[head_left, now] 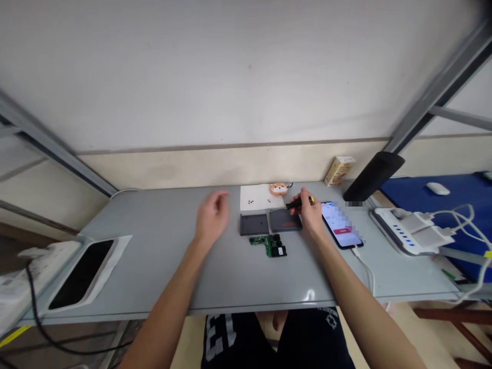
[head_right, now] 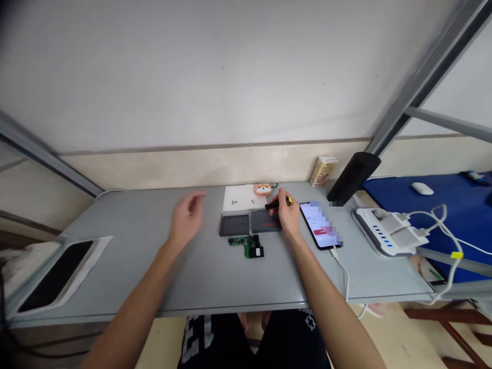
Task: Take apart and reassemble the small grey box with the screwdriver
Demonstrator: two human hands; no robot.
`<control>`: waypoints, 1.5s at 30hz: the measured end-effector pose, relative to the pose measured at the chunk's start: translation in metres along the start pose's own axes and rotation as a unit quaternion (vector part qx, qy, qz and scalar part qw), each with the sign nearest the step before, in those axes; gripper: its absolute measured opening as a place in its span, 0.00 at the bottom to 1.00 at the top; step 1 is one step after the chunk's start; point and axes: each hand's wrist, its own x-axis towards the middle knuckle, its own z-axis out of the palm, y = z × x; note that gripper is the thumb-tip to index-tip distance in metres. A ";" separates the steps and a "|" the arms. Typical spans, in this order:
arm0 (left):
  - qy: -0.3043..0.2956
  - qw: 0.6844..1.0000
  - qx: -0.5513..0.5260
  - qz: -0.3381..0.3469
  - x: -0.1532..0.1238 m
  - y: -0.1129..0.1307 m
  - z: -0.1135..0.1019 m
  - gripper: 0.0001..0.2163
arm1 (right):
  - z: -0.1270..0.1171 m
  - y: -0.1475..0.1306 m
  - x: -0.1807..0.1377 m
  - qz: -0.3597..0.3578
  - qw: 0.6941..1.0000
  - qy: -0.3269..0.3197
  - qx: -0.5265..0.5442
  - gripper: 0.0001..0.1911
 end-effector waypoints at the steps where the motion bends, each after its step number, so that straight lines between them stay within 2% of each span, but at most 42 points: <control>1: -0.028 0.999 0.010 0.012 0.000 -0.002 0.008 0.11 | 0.001 -0.001 -0.002 -0.001 1.000 -0.003 -0.004 0.26; 5: -0.169 0.981 0.047 0.077 0.003 -0.017 0.034 0.15 | 0.005 -0.003 -0.009 0.008 0.999 -0.018 -0.029 0.26; 10: -0.206 0.973 0.090 0.059 0.001 -0.047 0.039 0.20 | 0.003 0.001 -0.007 0.013 0.999 -0.014 -0.043 0.27; 14: -0.199 0.975 0.090 0.029 -0.006 -0.057 0.035 0.21 | 0.003 0.000 -0.007 0.009 0.999 -0.013 -0.039 0.27; 18: -0.170 0.983 0.053 0.040 -0.009 -0.046 0.031 0.19 | 0.006 -0.009 -0.011 0.015 0.998 -0.010 -0.064 0.27; 23: -0.234 0.965 -0.005 0.117 -0.013 -0.022 0.030 0.14 | 0.006 -0.016 -0.019 -0.012 0.996 -0.023 -0.090 0.24; 28: -0.242 0.963 -0.014 0.120 -0.015 -0.014 0.032 0.11 | 0.008 -0.021 -0.024 -0.028 0.994 -0.046 -0.100 0.18; 37: -0.231 0.970 -0.019 0.070 -0.012 -0.015 0.029 0.09 | 0.011 -0.011 -0.023 0.085 0.992 -0.084 -0.037 0.23; 45: -0.206 0.977 -0.020 0.051 -0.015 -0.023 0.033 0.09 | 0.008 -0.004 -0.018 0.096 0.989 -0.084 -0.073 0.23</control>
